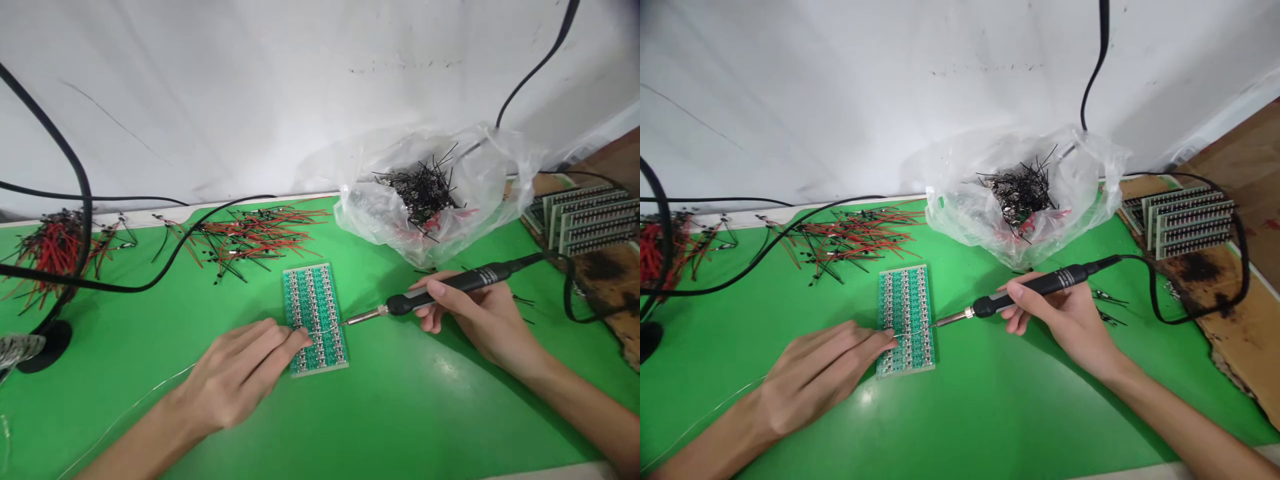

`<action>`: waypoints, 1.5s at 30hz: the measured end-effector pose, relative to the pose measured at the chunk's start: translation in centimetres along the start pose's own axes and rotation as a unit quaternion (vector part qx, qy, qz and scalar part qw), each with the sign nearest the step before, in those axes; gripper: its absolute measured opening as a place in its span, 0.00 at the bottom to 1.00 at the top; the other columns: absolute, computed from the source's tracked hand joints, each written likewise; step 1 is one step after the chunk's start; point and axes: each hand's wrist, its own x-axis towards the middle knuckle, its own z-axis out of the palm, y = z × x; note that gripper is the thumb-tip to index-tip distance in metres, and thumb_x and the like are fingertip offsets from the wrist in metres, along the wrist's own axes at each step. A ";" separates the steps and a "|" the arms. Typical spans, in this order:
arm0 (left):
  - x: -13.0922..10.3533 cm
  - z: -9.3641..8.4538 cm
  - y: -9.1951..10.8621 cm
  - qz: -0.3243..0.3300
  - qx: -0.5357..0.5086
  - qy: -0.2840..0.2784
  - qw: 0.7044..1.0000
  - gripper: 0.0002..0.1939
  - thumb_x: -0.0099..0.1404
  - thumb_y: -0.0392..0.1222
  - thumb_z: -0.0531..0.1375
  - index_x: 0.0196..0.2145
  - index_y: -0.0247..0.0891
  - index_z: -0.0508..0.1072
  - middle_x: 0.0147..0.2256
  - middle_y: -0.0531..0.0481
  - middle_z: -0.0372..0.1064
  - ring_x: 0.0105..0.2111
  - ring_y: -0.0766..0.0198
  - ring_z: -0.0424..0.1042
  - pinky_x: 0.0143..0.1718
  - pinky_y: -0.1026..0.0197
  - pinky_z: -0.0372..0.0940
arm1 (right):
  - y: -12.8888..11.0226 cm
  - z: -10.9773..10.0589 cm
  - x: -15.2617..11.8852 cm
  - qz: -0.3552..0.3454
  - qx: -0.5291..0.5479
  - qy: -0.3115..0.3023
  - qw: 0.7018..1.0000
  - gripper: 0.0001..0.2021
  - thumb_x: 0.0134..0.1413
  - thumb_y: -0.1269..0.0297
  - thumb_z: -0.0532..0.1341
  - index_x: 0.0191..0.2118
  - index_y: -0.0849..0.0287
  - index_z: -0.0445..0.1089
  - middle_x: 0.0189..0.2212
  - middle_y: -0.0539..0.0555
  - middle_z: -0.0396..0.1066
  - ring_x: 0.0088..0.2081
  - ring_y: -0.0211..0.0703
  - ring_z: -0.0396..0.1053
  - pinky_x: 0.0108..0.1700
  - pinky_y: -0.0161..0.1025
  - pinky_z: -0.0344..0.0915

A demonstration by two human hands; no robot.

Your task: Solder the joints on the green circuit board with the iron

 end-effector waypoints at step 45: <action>0.7 -0.3 0.1 -0.011 0.034 -0.031 0.999 0.13 0.67 0.26 0.58 0.48 0.24 0.74 0.42 0.40 0.72 0.43 0.60 0.71 0.45 0.58 0.73 | 0.1 0.1 0.0 -0.012 -0.004 0.012 1.000 0.10 0.54 0.57 0.69 0.34 0.59 0.81 0.23 0.54 0.80 0.21 0.42 0.76 0.21 0.35 0.74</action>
